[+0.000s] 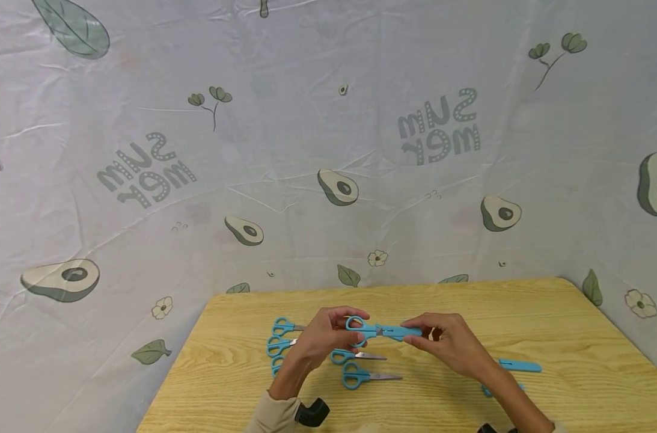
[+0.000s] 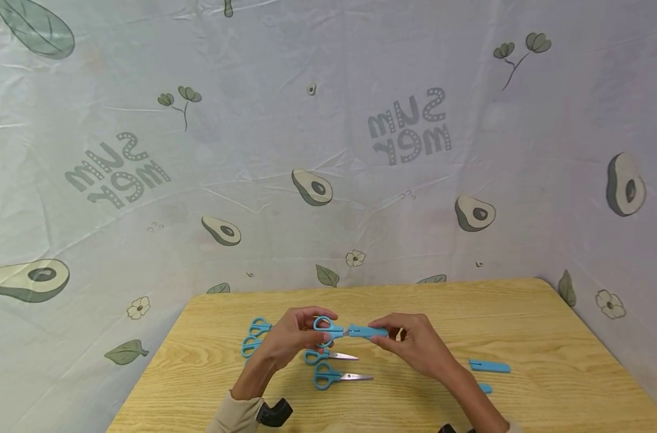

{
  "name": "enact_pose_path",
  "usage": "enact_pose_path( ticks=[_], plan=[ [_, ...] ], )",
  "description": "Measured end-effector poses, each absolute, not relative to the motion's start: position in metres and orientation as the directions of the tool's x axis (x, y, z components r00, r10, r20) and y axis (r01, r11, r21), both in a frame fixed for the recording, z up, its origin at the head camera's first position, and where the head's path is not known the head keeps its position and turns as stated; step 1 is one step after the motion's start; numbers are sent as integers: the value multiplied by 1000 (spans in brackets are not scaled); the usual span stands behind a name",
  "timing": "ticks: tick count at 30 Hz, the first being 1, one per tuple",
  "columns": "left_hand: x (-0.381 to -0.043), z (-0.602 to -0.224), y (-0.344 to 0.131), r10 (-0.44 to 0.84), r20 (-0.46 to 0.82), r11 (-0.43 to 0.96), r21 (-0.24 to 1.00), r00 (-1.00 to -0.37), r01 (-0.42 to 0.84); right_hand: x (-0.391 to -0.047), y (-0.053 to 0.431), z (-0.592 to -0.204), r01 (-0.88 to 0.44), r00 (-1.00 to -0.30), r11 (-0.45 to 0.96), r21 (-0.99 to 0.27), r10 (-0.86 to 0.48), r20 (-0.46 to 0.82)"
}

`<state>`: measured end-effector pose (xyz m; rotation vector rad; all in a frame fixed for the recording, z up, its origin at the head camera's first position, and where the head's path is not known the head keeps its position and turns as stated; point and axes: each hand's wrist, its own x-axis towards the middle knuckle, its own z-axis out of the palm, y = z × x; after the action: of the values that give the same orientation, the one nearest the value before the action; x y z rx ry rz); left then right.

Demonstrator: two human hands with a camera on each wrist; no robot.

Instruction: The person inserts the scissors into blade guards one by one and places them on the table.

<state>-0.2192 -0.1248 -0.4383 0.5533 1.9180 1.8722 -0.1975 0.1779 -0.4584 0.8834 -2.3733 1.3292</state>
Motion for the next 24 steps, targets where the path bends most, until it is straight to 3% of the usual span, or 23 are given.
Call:
enact_pose_path(
  ticks=[24],
  plan=[
    [-219, -438, -123, 580, -26, 3, 1000, -814, -30, -200, 178, -464, -665, -739, 315, -677, -407, 536]
  ],
)
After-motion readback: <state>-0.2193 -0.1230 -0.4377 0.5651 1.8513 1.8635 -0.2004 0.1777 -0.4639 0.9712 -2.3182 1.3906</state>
